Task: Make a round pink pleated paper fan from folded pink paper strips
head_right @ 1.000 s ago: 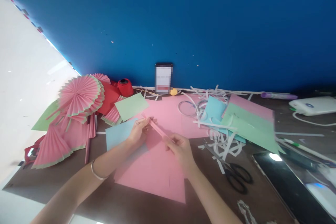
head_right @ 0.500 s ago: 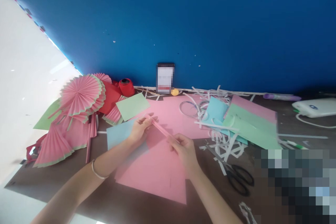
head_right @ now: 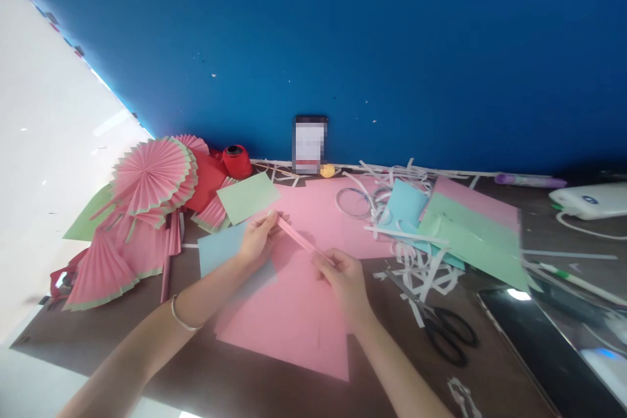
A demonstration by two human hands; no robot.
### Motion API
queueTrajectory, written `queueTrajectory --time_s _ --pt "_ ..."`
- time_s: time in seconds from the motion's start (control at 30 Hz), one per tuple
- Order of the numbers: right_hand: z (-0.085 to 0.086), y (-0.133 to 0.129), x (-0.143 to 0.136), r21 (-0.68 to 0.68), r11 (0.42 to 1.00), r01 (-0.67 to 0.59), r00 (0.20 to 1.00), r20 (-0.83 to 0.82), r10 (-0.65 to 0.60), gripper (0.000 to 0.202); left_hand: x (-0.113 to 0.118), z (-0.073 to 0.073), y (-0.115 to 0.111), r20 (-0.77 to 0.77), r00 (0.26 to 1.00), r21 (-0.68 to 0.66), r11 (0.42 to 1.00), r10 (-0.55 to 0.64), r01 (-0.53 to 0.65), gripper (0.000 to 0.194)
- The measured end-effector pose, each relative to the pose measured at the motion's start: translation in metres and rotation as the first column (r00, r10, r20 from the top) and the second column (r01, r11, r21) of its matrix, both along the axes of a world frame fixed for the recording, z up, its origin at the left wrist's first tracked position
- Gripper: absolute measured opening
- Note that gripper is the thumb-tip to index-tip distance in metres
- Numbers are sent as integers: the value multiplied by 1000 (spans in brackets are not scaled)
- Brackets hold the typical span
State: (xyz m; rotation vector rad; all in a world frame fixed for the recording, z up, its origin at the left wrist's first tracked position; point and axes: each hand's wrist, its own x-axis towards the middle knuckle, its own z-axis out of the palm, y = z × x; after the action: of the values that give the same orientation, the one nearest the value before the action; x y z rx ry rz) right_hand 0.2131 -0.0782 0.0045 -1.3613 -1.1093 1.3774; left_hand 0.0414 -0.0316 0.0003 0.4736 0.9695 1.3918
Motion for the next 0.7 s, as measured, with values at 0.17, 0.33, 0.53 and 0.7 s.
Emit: queueTrajectory --time_s 0.17,0.33,0.53,0.7 --pt "4 0 -1 4 997 71 997 -20 -71 32 2 -3 -1 -43 999 28 999 19 -17 39" --pt "8 -1 0 19 998 67 996 55 -68 37 7 -1 -8 -119 989 71 993 -90 99 41" --pt "11 -1 0 24 995 101 993 63 -102 36 10 5 -13 -254 964 36 995 -79 91 36" --pt "9 1 1 16 992 125 992 6 -125 38 10 3 -12 -219 975 15 999 -25 29 36"
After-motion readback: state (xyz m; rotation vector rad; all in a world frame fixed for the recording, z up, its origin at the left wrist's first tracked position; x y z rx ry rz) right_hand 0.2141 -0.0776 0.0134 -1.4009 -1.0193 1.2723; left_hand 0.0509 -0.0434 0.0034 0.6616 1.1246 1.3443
